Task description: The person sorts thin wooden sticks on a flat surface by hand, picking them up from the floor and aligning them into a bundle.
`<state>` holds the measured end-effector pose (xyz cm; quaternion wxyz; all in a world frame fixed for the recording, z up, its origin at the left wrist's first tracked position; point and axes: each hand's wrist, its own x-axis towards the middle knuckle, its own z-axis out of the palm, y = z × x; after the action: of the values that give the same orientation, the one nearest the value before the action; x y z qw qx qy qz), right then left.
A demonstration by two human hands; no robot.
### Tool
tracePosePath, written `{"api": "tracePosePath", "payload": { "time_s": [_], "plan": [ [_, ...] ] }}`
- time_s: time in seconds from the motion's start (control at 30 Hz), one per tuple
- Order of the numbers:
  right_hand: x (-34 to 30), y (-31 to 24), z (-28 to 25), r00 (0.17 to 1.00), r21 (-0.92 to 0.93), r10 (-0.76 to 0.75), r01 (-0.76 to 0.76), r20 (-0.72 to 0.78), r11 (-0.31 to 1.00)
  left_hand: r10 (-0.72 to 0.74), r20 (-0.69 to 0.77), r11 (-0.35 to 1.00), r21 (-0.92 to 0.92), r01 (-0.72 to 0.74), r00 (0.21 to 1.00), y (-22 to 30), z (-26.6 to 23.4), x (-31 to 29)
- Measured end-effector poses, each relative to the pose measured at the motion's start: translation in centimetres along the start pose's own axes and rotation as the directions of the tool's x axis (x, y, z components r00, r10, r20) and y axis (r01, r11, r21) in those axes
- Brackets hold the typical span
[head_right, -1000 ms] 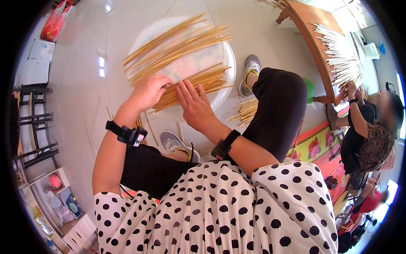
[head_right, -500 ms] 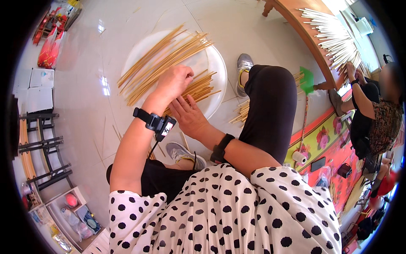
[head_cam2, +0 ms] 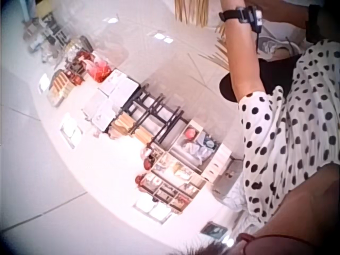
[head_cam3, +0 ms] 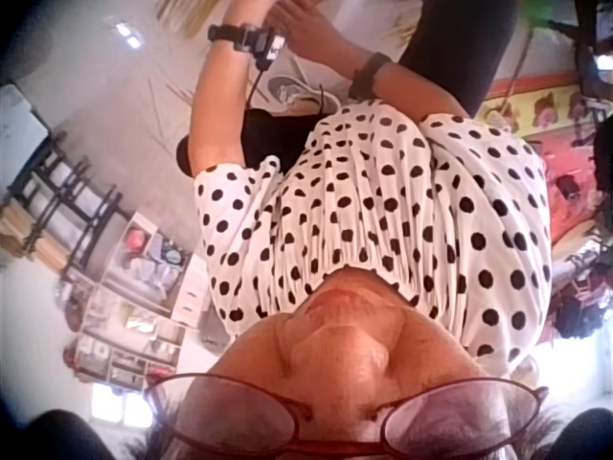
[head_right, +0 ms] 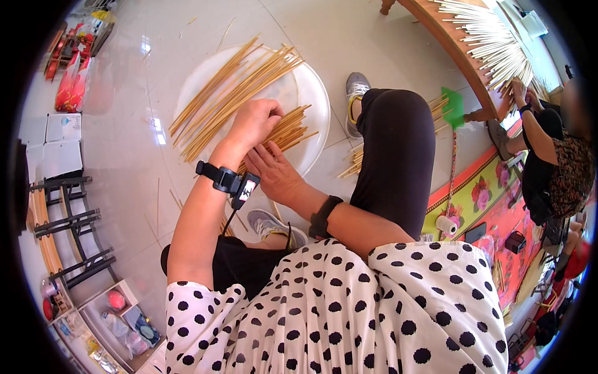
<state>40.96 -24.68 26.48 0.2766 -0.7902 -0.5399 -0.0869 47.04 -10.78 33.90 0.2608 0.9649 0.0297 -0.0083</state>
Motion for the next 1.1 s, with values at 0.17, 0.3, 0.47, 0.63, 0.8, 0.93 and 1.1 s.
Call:
{"api": "tracePosePath", "payload": {
  "time_s": [0.17,0.3,0.47,0.63,0.8,0.93,1.1],
  "plan": [
    [0.1,0.0,0.1,1.000,0.029,0.013,-0.013,-0.006,1.000,-0.026,-0.016,0.999,-0.026,0.026,1.000,0.3,0.2,-0.1],
    [-0.2,-0.2,0.0,0.994,-0.031,0.028,-0.025,0.104,0.999,0.007,-0.005,0.995,-0.095,-0.007,1.000,-0.8,-1.7,-1.2],
    [0.1,-0.2,-0.6,0.997,-0.067,0.017,-0.012,0.076,0.998,-0.034,-0.054,0.999,0.009,0.034,0.998,-4.1,-9.6,-6.5],
    [0.2,-0.4,-0.6,0.997,-0.106,0.031,-0.024,0.068,0.994,-0.212,-0.033,0.977,-0.016,0.212,0.977,-6.7,-10.7,-12.8],
    [0.5,-0.5,-0.8,0.997,-0.144,0.029,-0.018,0.073,0.989,-0.187,-0.093,0.980,-0.085,0.179,0.978,-7.2,-6.2,-13.9],
    [0.5,-0.6,-1.0,0.998,-0.140,0.027,-0.018,0.061,0.990,-0.089,-0.174,0.996,-0.008,0.089,0.981,-7.2,-3.8,-13.6],
    [0.4,-0.4,-0.9,0.998,-0.161,0.015,-0.004,0.066,0.987,-0.070,-0.219,0.997,-0.006,0.071,0.973,-6.4,-3.2,-14.0]
  ]
}}
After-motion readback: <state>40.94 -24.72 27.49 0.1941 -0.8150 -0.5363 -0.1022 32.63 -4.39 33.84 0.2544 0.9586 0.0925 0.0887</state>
